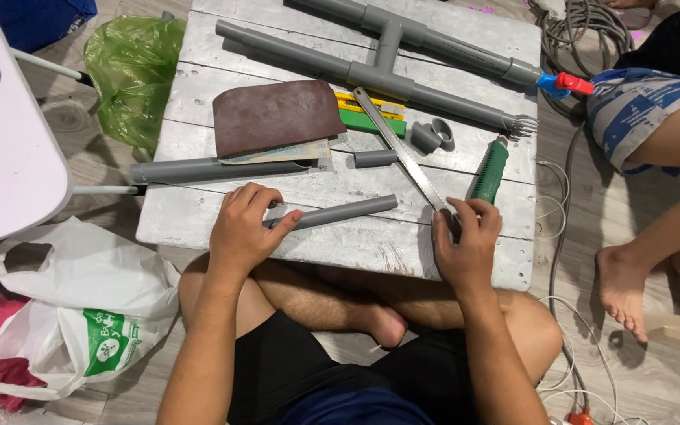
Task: The person sands the cut edges of small gray plastic pipe pieces using a piece of sandpaper on a white table. After sanding, the person wipes a metal saw with a tissue.
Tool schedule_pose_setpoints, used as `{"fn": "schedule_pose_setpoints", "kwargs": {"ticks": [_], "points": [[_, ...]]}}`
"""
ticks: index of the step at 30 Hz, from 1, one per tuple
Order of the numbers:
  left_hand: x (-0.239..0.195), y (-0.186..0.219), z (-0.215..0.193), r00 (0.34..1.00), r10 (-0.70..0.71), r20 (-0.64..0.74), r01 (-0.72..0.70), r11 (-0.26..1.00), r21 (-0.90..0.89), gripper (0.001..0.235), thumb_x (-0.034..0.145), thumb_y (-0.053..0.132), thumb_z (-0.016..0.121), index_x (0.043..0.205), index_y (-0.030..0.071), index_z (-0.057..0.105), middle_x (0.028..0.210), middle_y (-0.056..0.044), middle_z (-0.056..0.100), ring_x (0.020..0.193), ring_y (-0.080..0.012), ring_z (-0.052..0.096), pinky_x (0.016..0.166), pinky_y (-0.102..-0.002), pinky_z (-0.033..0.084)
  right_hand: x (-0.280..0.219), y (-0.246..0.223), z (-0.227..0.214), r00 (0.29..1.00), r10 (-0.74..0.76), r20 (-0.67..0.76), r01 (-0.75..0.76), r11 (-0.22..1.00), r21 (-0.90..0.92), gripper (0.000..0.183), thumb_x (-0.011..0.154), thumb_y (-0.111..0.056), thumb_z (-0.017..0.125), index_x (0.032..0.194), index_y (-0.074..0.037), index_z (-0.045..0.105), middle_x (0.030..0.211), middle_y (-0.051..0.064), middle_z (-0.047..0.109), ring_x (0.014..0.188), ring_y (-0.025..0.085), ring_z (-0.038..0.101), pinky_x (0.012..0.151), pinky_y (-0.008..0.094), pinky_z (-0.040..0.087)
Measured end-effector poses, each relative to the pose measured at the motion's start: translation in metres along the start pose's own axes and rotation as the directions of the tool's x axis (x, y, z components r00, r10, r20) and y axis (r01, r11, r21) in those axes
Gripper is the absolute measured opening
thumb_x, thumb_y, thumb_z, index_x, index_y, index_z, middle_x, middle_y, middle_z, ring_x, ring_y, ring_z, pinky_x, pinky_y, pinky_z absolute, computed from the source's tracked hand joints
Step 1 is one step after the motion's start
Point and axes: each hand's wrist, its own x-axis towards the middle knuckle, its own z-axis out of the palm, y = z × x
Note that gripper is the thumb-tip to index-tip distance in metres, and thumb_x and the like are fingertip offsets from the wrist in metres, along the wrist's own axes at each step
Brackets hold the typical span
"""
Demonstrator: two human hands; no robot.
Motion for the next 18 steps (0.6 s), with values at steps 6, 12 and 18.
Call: {"fn": "schedule_pose_setpoints", "kwargs": {"ticks": [6,12,18], "points": [[0.002,0.001,-0.004,0.999,-0.035,-0.013,0.034,0.998,-0.053,0.043,0.097,0.057,0.075,0.091,0.014,0.068,0.077,-0.003,0.061,0.073,-0.0263,0.068,0.076,-0.043,0.056,0.005,-0.005,-0.006,1.0,0.015,0.0,-0.015,0.997,0.08,0.014,0.102,-0.019,0.076,0.115,-0.012,0.074,0.117,0.007,0.051,0.107,0.03,0.056,0.092,0.041,0.046],[0.004,-0.001,-0.006,0.998,-0.065,-0.015,0.063,0.993,-0.096,0.043,0.099,0.056,0.073,0.088,0.014,0.068,0.072,-0.003,0.062,0.069,-0.025,0.068,0.074,-0.041,0.056,-0.002,0.013,-0.008,0.99,0.134,-0.048,-0.107,0.921,0.374,0.006,0.102,-0.011,0.074,0.107,-0.008,0.076,0.109,0.011,0.056,0.098,0.028,0.059,0.089,0.038,0.049],[0.008,0.001,-0.011,0.992,-0.129,-0.004,0.126,0.973,-0.196,0.044,0.102,0.055,0.07,0.086,0.014,0.068,0.07,-0.004,0.064,0.066,-0.024,0.068,0.068,-0.036,0.058,-0.002,0.011,-0.009,0.979,0.198,-0.042,-0.16,0.886,0.435,0.008,0.104,-0.014,0.073,0.106,-0.006,0.075,0.107,0.013,0.057,0.093,0.029,0.062,0.086,0.04,0.051]]}}
